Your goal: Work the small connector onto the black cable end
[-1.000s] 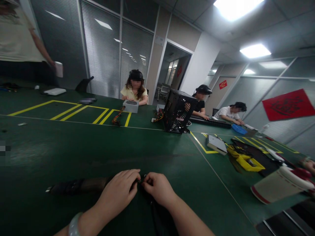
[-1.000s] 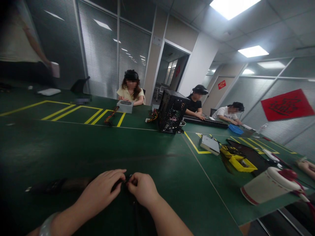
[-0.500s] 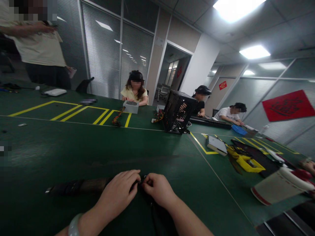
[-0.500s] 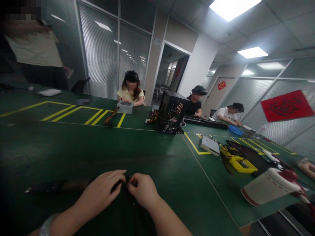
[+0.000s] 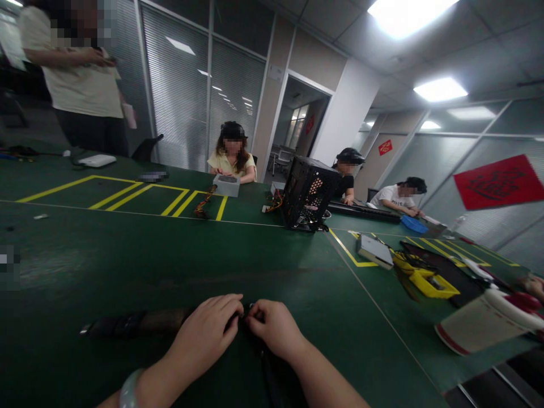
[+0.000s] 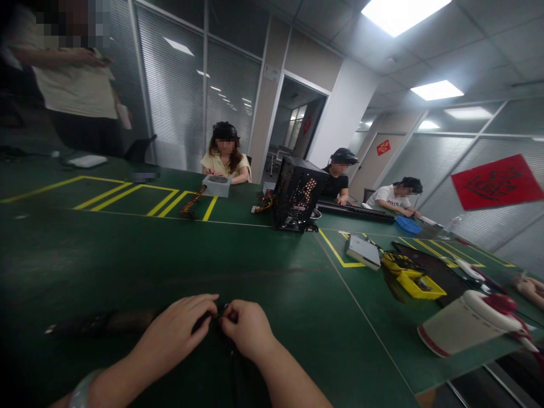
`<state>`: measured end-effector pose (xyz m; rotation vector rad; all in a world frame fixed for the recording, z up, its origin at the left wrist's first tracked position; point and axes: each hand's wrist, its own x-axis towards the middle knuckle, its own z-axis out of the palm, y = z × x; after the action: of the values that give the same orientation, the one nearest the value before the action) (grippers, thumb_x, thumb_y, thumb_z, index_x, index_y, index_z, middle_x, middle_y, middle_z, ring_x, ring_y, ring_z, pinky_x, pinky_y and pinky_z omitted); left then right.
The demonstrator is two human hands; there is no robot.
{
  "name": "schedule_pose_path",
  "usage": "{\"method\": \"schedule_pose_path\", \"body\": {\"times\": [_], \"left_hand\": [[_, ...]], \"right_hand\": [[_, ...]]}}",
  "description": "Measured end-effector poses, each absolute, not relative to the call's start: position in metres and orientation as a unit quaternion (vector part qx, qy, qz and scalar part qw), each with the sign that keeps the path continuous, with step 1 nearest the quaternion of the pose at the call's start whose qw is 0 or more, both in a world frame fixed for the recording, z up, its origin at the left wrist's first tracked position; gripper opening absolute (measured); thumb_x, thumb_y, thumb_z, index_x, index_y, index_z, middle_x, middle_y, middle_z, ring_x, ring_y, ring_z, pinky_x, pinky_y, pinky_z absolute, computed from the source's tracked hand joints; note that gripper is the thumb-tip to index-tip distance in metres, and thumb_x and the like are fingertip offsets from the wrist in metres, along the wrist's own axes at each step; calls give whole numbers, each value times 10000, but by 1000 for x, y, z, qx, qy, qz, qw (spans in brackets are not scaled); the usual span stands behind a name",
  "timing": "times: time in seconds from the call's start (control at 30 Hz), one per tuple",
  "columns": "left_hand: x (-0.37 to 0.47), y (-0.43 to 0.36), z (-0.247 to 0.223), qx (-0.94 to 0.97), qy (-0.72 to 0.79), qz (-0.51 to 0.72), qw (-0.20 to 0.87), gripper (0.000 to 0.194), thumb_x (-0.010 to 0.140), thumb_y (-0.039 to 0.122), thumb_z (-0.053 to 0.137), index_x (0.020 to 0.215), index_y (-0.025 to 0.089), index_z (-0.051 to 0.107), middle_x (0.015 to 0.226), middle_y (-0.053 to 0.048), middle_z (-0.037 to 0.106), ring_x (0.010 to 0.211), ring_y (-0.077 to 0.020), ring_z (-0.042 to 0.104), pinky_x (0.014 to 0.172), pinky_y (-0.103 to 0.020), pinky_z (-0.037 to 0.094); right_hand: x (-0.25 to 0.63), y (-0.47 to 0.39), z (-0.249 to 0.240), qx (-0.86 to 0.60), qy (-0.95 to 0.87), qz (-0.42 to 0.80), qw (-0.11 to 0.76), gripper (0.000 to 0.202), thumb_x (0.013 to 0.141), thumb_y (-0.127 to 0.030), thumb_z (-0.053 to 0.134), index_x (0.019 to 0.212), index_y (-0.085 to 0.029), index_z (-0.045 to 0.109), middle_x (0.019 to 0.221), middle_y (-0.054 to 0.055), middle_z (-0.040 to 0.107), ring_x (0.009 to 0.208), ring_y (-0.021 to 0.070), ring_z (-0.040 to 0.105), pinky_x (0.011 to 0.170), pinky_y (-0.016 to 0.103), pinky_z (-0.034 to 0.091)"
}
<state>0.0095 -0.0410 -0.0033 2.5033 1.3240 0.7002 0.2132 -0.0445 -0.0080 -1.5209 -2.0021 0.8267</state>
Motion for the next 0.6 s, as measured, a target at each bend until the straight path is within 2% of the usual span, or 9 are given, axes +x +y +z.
{"method": "schedule_pose_path", "body": {"times": [0.17, 0.3, 0.6], "left_hand": [[9, -41, -2, 861, 440, 230, 111, 236, 856, 182, 493, 1004, 287, 643, 1252, -5, 620, 1134, -253, 584, 967, -456, 465], [10, -41, -6, 847, 456, 245, 119, 235, 850, 182, 498, 1042, 259, 611, 1220, -30, 632, 1112, -246, 595, 961, -445, 472], [9, -39, -5, 860, 442, 230, 107, 206, 872, 192, 479, 976, 275, 636, 1259, -12, 616, 1136, -251, 581, 966, -457, 461]], "right_hand": [[213, -44, -10, -558, -731, 311, 240, 87, 837, -257, 617, 853, -209, 687, 773, -24, 690, 651, 101, 593, 574, 178, 374], [213, -43, -13, -564, -727, 312, 238, 87, 827, -267, 631, 841, -202, 686, 754, -23, 681, 642, 102, 584, 576, 181, 375], [211, -44, -8, -568, -729, 303, 232, 86, 831, -243, 620, 841, -198, 693, 772, -15, 692, 660, 108, 595, 608, 185, 392]]}}
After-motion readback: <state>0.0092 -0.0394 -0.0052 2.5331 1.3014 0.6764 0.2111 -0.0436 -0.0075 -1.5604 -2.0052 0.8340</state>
